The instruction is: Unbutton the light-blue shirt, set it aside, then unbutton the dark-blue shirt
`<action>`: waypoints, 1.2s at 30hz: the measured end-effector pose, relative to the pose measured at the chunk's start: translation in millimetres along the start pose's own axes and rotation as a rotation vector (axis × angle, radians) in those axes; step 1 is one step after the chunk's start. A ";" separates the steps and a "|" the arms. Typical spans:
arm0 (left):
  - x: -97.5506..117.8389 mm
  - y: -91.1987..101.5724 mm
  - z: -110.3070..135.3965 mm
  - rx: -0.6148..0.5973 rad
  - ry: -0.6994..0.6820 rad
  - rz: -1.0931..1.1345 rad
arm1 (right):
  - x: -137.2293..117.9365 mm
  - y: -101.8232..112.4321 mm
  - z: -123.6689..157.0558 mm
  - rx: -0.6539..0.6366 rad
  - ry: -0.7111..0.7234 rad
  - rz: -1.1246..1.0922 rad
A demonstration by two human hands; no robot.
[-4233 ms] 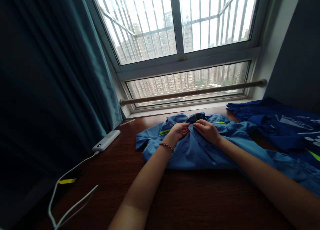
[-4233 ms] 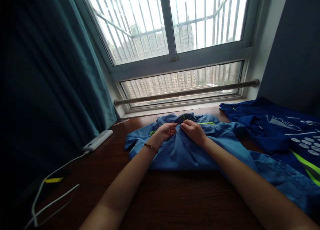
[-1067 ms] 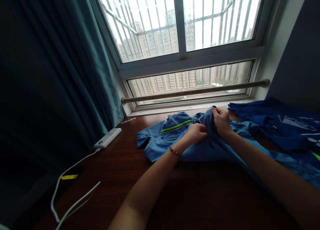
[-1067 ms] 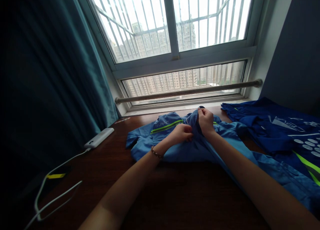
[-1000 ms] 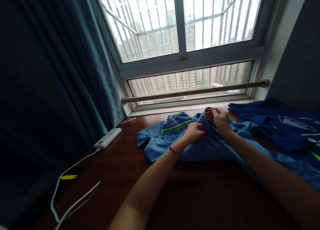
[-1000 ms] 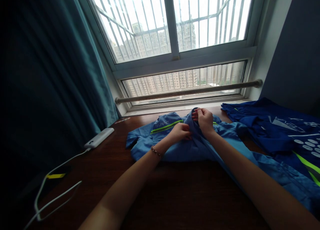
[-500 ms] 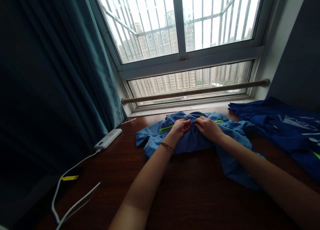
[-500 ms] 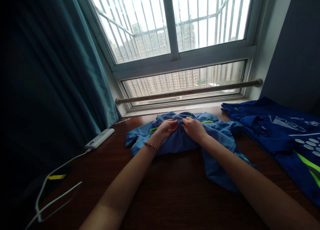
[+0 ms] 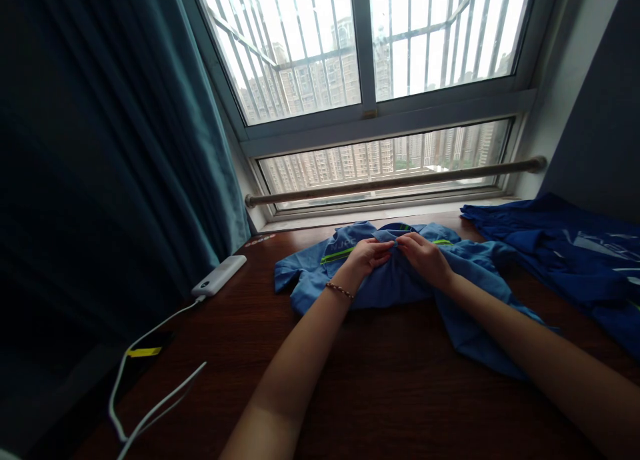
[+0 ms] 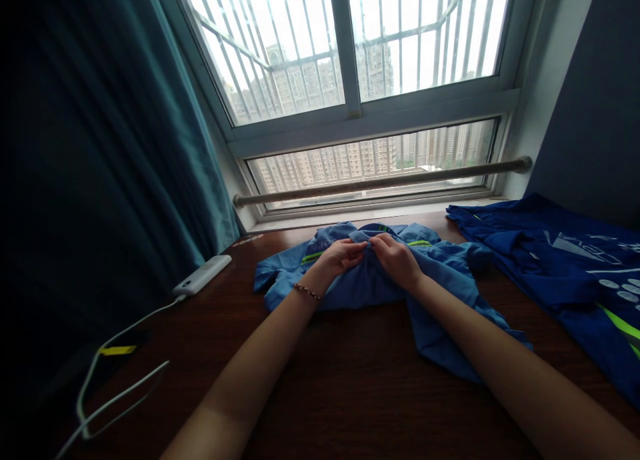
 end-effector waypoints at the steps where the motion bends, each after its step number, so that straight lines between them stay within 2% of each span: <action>1: -0.5 0.3 -0.2 0.000 0.008 0.011 | -0.1 -0.4 0.8 0.002 0.011 -0.002; 7: -3.0 0.3 0.7 -0.002 0.055 0.006 | 0.3 -0.6 2.1 -0.002 0.041 0.001; 14: -5.9 2.7 2.9 0.245 -0.093 0.014 | -7.3 -0.4 0.9 -0.048 0.108 0.119; 18: -7.2 1.9 3.7 0.285 -0.180 -0.023 | -10.4 0.1 -0.1 -0.080 0.113 0.149; 22: -7.2 -2.1 5.9 0.230 -0.313 -0.253 | -7.0 -3.4 -2.5 -0.116 0.061 0.114; 26: 2.7 -14.7 17.9 0.179 -0.684 -0.737 | -1.6 -7.8 -4.2 -0.129 -0.012 0.069; 28: 6.0 -19.2 21.6 0.174 -0.800 -0.904 | 0.6 -9.3 -4.1 -0.128 -0.052 0.045; 29: 6.5 -19.1 20.4 0.162 -0.795 -0.921 | 2.0 -9.7 -3.9 -0.122 -0.079 0.026; 31: 5.5 -14.2 12.8 0.112 -0.670 -0.808 | 7.0 -10.4 -2.8 -0.093 -0.158 -0.043; 34: -0.9 -3.8 -0.1 0.003 -0.390 -0.406 | 22.1 -15.8 1.7 -0.055 -0.380 -0.249; 36: -4.6 -0.6 -4.1 -0.071 -0.289 -0.237 | 32.6 -24.2 6.8 -0.060 -0.541 -0.446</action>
Point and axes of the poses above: each hand's wrist, its own z-axis away from the middle knuckle, its own y-axis out of the back of the hand, x = y × z, the point moved 5 cm from there along -z, towards the middle knuckle, and after that the axes turned 13 degrees about z, right-handed, at the moved point
